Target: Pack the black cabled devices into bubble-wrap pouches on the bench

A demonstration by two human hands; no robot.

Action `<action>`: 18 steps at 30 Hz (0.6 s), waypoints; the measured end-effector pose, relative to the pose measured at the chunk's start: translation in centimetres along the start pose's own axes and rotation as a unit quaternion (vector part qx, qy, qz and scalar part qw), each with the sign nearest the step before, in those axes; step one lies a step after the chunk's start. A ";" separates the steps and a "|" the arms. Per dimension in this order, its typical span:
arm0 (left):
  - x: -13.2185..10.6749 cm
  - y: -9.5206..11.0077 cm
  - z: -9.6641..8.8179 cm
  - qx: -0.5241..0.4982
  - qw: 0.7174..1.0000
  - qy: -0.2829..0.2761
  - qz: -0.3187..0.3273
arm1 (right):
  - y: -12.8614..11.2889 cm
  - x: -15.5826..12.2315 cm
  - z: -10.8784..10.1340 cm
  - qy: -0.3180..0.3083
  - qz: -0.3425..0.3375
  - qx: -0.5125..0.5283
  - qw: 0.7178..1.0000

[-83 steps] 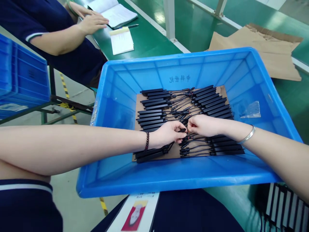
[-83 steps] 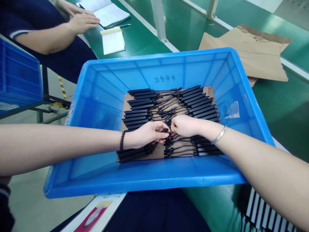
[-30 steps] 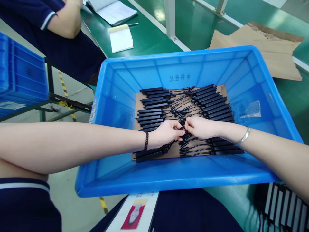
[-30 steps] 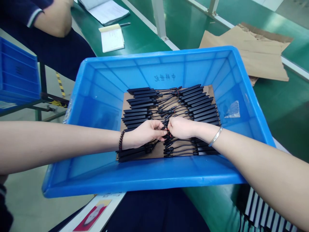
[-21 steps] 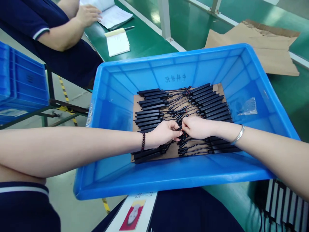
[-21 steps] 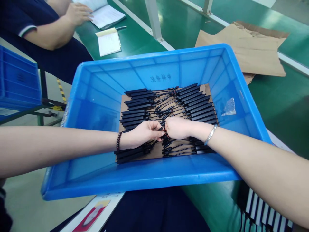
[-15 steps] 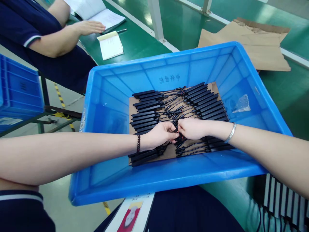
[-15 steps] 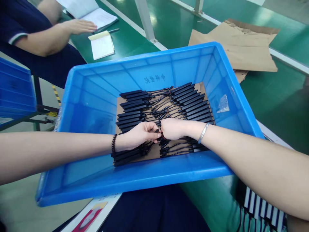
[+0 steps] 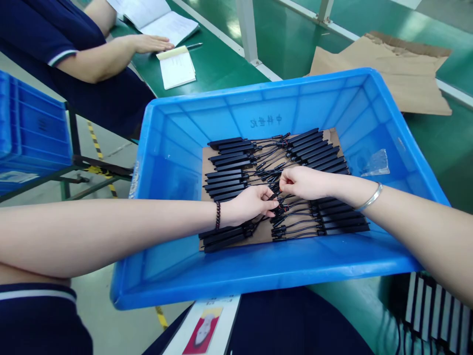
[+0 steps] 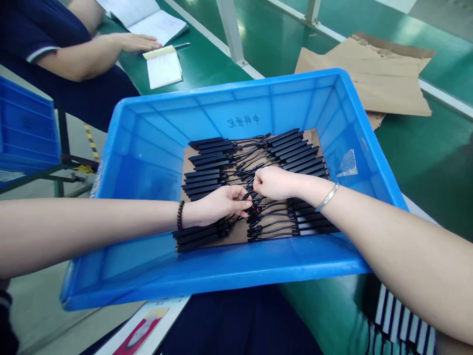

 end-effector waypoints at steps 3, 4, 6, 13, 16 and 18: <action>0.0 0.3 -0.2 -0.028 0.999 0.013 0.027 | -0.5 -0.2 0.5 -0.032 -0.018 0.030 0.999; 0.1 0.3 -0.2 -0.031 0.999 0.013 0.033 | -0.5 -0.3 0.6 -0.032 -0.017 0.042 0.998; 0.2 0.4 -0.1 -0.027 0.999 0.006 0.041 | -0.6 -0.3 0.5 -0.023 -0.012 0.067 0.997; 0.2 0.4 -0.2 -0.012 0.999 0.008 0.034 | -0.2 -0.1 0.2 0.032 0.002 0.072 0.997; 0.1 0.6 -0.1 -0.022 0.999 0.006 0.036 | -0.2 0.0 0.3 0.024 -0.006 0.076 0.997; 0.0 0.6 0.0 -0.030 0.999 0.008 0.027 | -0.3 0.0 0.3 0.018 -0.011 0.072 0.997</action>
Point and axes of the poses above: each hand's wrist, its own x-axis towards the middle knuckle, its own z-axis out of the palm, y = z × x, the point moved 7 cm from there along x, towards the middle knuckle, and after that the axes turned 14 degrees about -y, right-handed, at the moved point
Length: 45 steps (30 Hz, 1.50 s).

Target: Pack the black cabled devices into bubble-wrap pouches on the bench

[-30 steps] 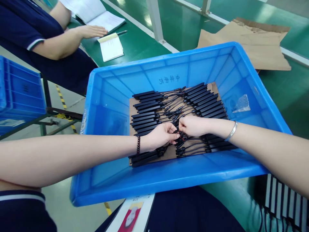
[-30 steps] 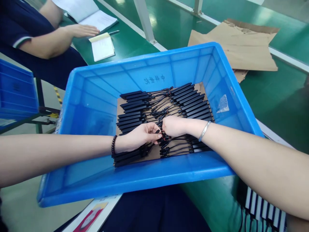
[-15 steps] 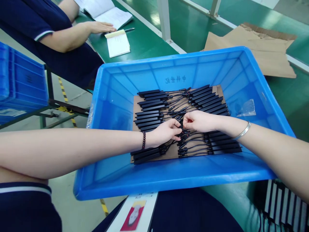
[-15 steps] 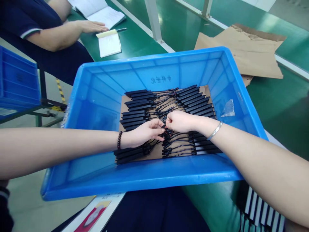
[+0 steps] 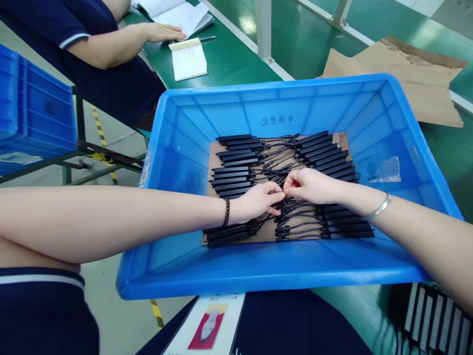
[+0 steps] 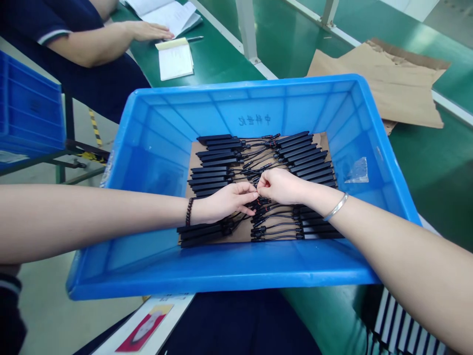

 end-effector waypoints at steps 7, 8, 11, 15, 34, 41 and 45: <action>-0.1 0.0 0.0 0.002 1.000 0.012 -0.013 | 0.1 0.1 -0.1 0.011 0.008 -0.019 1.000; -0.2 0.1 0.0 0.000 1.000 0.014 -0.010 | 0.2 0.1 -0.1 0.010 0.008 -0.017 1.000; -0.3 0.3 -0.1 -0.014 1.000 0.015 -0.006 | 0.2 0.1 0.0 0.005 0.003 -0.011 1.000; -0.2 0.3 0.1 -0.024 1.000 0.002 -0.012 | 0.0 0.3 0.3 -0.017 -0.002 -0.024 1.000; 0.1 -0.4 -0.1 -0.039 0.999 -0.014 -0.014 | 3.7 0.9 1.6 -0.039 0.114 0.346 0.931; 0.0 -0.4 0.0 -0.057 0.998 -0.005 -0.014 | 3.6 0.5 -0.1 0.009 0.115 0.307 0.945; -0.2 -0.2 0.1 -0.058 0.998 0.000 -0.029 | 3.4 0.2 -0.8 0.024 0.115 0.286 0.951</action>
Point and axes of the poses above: each hand's wrist, its own x-axis towards the middle knuckle, its own z-axis out of the palm, y = z × x, the point moved 7 cm from there along x, towards the middle knuckle, and after that the axes turned 14 degrees about -y, right-handed, at the moved point
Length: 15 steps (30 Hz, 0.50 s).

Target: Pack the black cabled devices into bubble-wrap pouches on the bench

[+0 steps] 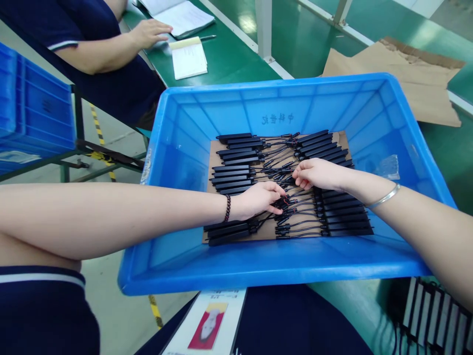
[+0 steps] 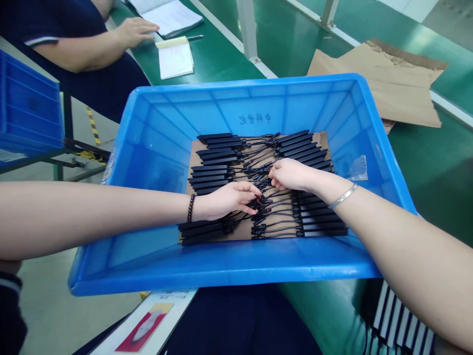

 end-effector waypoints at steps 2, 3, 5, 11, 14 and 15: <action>0.0 0.2 0.2 0.007 1.000 -0.013 0.005 | -0.2 -0.1 -0.1 0.003 -0.004 -0.013 1.000; 0.1 0.2 0.4 0.012 1.000 -0.023 0.009 | -0.2 -0.1 -0.1 0.004 -0.006 -0.019 1.000; 0.2 0.1 0.4 0.032 0.999 -0.032 0.014 | -0.1 0.0 -0.2 0.004 -0.009 -0.027 1.000; 0.4 0.1 0.7 0.270 0.960 -0.078 0.013 | -0.2 0.1 -0.9 0.006 -0.025 -0.044 0.999; -0.4 0.3 1.3 0.466 0.881 -0.087 0.005 | -0.6 -0.3 -1.3 0.022 -0.028 -0.065 0.997; -0.7 0.3 1.3 0.515 0.853 -0.081 -0.009 | -0.8 -0.4 -1.4 0.026 -0.031 -0.071 0.997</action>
Point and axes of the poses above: each hand's wrist, its own x-axis towards the middle knuckle, its own z-axis out of the palm, y = z × x, the point moved 7 cm from there along x, towards the middle knuckle, and after that the axes turned 14 degrees about -y, right-handed, at the moved point
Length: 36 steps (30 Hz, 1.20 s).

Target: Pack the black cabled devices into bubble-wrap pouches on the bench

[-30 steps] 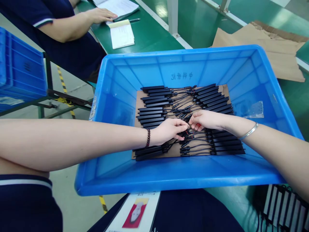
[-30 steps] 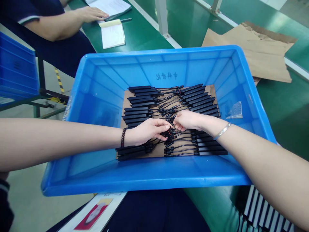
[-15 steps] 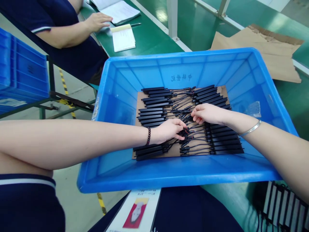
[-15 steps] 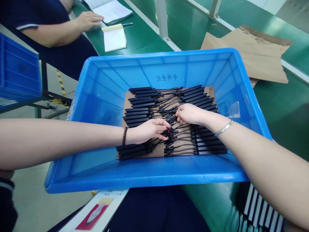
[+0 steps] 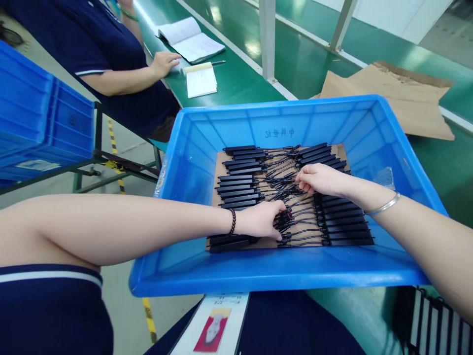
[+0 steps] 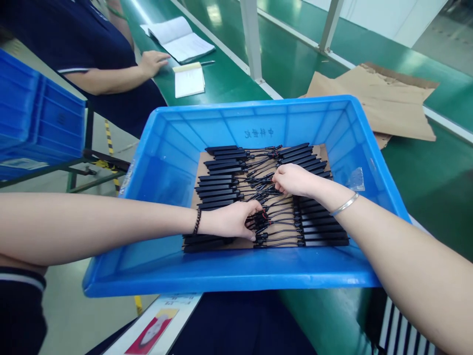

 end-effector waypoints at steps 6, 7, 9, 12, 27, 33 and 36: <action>-0.9 0.0 0.6 0.172 0.983 -0.016 -0.067 | -0.3 -0.1 -0.2 0.004 -0.026 -0.028 0.999; -1.0 0.0 0.5 0.182 0.981 -0.018 -0.073 | -0.3 0.0 -0.2 0.003 -0.029 -0.031 0.999; -1.2 0.1 0.3 0.195 0.977 -0.017 -0.084 | -0.3 0.0 -0.3 0.000 -0.036 -0.046 0.998; -2.0 0.3 -0.5 0.248 0.964 0.011 -0.096 | -0.5 0.0 -0.5 0.004 -0.055 -0.088 0.995; -2.7 3.7 1.3 0.452 0.872 0.083 0.167 | -1.7 -1.5 -0.6 -0.009 -0.061 -0.066 0.996; -1.4 3.1 2.8 0.300 0.936 -0.030 0.184 | -2.3 -1.6 -0.7 -0.029 -0.057 -0.051 0.997; -1.4 2.5 3.8 0.282 0.942 -0.113 0.145 | -2.1 -1.3 -0.5 -0.035 -0.061 -0.061 0.996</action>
Point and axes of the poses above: each hand's wrist, its own x-axis towards the middle knuckle, its own z-axis out of the palm, y = z × x, the point moved 7 cm from there along x, towards the middle knuckle, and after that the axes turned 14 degrees about -y, right-handed, at the moved point
